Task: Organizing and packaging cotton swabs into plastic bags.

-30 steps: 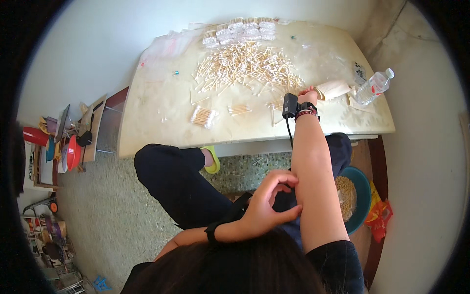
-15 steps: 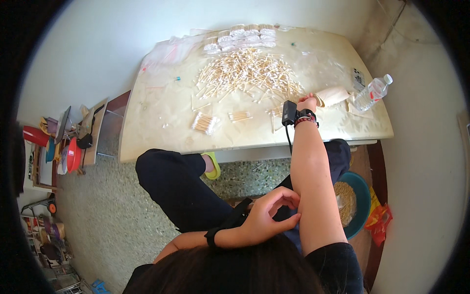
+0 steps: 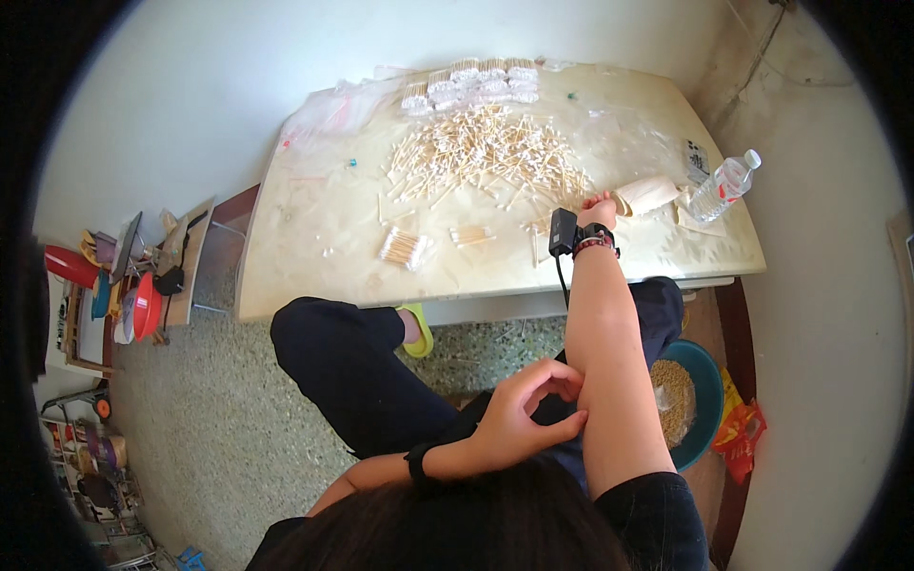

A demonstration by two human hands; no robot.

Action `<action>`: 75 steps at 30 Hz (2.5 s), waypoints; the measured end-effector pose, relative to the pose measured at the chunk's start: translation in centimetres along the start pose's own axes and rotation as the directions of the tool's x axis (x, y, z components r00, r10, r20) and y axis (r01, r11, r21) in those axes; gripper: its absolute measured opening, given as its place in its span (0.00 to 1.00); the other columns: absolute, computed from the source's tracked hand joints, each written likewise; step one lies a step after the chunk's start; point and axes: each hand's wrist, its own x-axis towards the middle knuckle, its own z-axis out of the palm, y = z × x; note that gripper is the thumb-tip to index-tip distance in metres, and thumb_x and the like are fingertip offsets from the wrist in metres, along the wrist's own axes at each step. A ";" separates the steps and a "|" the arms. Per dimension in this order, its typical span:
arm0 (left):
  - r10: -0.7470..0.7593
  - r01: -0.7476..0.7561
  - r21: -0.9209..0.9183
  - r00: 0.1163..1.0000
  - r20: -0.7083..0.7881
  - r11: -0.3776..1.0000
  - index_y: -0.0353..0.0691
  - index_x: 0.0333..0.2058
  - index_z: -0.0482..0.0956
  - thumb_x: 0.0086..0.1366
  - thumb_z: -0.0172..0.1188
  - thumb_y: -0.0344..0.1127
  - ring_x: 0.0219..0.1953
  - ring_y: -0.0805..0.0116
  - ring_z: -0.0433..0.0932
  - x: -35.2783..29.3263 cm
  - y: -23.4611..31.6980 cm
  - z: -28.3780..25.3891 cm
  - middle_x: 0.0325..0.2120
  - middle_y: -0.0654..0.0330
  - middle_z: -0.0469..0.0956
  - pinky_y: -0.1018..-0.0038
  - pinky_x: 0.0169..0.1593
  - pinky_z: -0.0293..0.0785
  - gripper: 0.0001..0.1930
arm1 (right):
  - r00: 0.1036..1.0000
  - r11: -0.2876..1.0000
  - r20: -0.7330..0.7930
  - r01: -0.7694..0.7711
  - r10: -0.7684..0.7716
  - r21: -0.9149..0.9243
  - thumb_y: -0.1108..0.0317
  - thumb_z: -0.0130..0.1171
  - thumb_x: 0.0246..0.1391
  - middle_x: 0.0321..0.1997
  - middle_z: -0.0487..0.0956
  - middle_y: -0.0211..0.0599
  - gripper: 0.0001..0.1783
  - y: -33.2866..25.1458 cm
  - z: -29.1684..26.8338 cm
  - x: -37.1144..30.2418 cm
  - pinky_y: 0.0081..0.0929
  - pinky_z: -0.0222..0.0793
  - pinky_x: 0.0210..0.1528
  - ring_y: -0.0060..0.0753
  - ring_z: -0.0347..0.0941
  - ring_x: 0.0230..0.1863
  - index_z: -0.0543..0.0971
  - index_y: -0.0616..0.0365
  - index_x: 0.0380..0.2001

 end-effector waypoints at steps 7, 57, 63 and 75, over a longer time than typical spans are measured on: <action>-0.110 0.080 0.239 0.987 0.113 0.968 0.35 0.37 0.69 0.52 0.63 0.28 0.34 0.73 0.71 0.2 0.0 -0.5 0.30 0.59 0.70 0.78 0.42 0.69 0.15 | 0.995 0.996 -0.050 0.083 -0.085 -0.029 0.69 0.40 0.56 0.19 0.66 0.26 0.14 0.7 0.0 -0.6 0.19 0.61 0.21 0.21 0.60 0.18 0.75 0.53 0.41; -0.023 0.015 -0.042 0.977 -0.214 0.999 0.37 0.31 0.71 0.63 0.48 0.34 0.28 0.77 0.72 15.3 2.1 -24.6 0.24 0.64 0.73 0.80 0.32 0.69 0.07 | 0.412 -0.099 0.903 0.900 -0.121 -0.424 0.67 0.45 0.60 0.30 0.78 0.38 0.12 11.2 20.3 -0.5 0.22 0.71 0.34 0.29 0.78 0.35 0.75 0.63 0.35; -0.042 0.038 -0.020 0.967 -0.252 0.999 0.38 0.31 0.72 0.63 0.49 0.33 0.29 0.76 0.73 15.8 0.9 -24.7 0.25 0.64 0.73 0.79 0.35 0.70 0.06 | 0.574 0.303 0.816 0.791 -0.066 -0.531 0.69 0.44 0.61 0.34 0.77 0.39 0.12 5.6 19.5 -1.9 0.22 0.74 0.42 0.30 0.76 0.39 0.73 0.66 0.40; 0.458 -0.205 0.914 0.889 0.024 0.349 0.39 0.50 0.62 0.47 0.65 0.35 0.58 0.47 0.57 14.5 -5.7 -23.5 0.52 0.47 0.62 0.54 0.58 0.52 0.32 | 0.617 0.492 0.678 0.479 0.400 -0.727 0.67 0.48 0.59 0.37 0.76 0.42 0.14 9.9 2.5 -12.9 0.25 0.73 0.45 0.32 0.75 0.40 0.72 0.68 0.41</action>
